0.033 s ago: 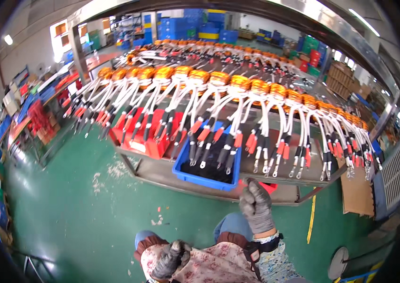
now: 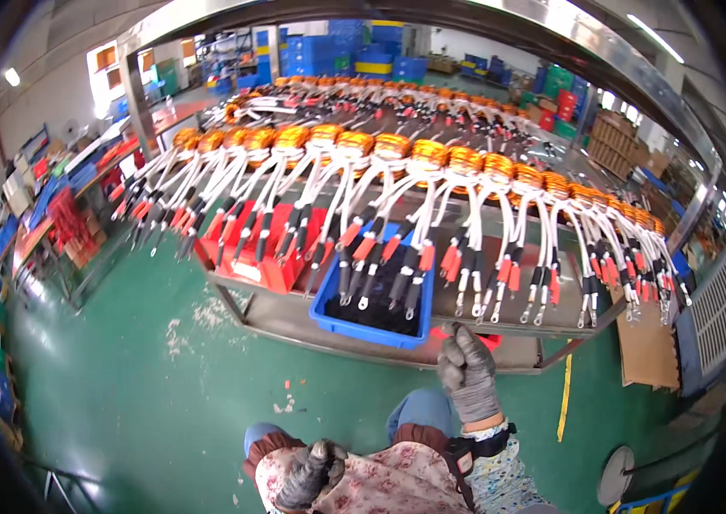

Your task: The person picks up black sleeves from a blue bin and slides them onto the wires of copper coils. They repeat this process for several wires on the coils arranged on the metal rack.

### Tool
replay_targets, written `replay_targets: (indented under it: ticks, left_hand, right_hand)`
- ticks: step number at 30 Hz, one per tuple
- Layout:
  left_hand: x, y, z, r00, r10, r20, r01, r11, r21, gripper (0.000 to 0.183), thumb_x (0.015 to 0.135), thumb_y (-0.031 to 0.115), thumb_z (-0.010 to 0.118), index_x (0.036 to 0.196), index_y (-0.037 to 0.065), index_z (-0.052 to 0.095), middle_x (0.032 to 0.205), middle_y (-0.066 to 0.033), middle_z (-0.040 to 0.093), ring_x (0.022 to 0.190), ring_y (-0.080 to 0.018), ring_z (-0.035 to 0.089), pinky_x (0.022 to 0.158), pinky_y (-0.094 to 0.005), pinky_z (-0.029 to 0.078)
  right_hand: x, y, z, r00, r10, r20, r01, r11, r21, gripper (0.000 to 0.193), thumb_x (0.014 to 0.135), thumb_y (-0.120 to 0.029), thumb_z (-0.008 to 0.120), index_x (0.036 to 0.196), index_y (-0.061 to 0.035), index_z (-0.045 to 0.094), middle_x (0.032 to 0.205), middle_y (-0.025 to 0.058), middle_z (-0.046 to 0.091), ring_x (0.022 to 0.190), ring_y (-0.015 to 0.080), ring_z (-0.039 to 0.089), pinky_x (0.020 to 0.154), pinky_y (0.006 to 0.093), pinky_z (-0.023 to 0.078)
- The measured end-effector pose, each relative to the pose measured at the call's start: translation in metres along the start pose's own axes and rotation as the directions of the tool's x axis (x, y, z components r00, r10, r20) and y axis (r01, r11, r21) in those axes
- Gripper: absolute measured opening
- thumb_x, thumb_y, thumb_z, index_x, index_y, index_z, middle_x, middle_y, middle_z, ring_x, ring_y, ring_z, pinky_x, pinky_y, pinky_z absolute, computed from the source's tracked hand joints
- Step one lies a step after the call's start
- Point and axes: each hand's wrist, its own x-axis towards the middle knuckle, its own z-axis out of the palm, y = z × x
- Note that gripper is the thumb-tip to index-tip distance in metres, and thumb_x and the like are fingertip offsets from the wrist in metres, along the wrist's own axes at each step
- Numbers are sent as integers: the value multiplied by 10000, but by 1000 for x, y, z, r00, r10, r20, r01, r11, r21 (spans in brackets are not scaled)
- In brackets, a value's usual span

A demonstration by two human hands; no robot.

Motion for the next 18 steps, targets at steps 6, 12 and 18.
replay_targets:
  ticks: [6,12,18]
  left_hand:
    - [0,15,11,1000,-13,-27,10,993,-119,410,931,376,412,685,113,607,520,12,534,447,-114,471,437,-249,338]
    - [0,7,8,997,0,75,-1,1000,23,430,941,388,376,664,123,573,524,21,512,463,-106,458,470,-249,345]
    - [-6,32,7,994,22,103,-60,922,383,460,932,451,325,653,174,562,507,30,495,452,-124,458,470,-278,335]
  right_hand:
    - [5,-3,5,990,-66,-124,74,995,62,357,857,-319,579,1026,-10,520,717,-37,483,624,87,475,538,228,398]
    - [10,-8,31,991,-100,-91,103,994,33,309,860,-284,586,1012,-22,525,715,-35,481,604,91,475,517,235,380]
    - [38,-9,43,931,-302,-206,318,947,53,327,881,-310,554,1019,-14,532,704,-33,460,585,81,402,524,212,357]
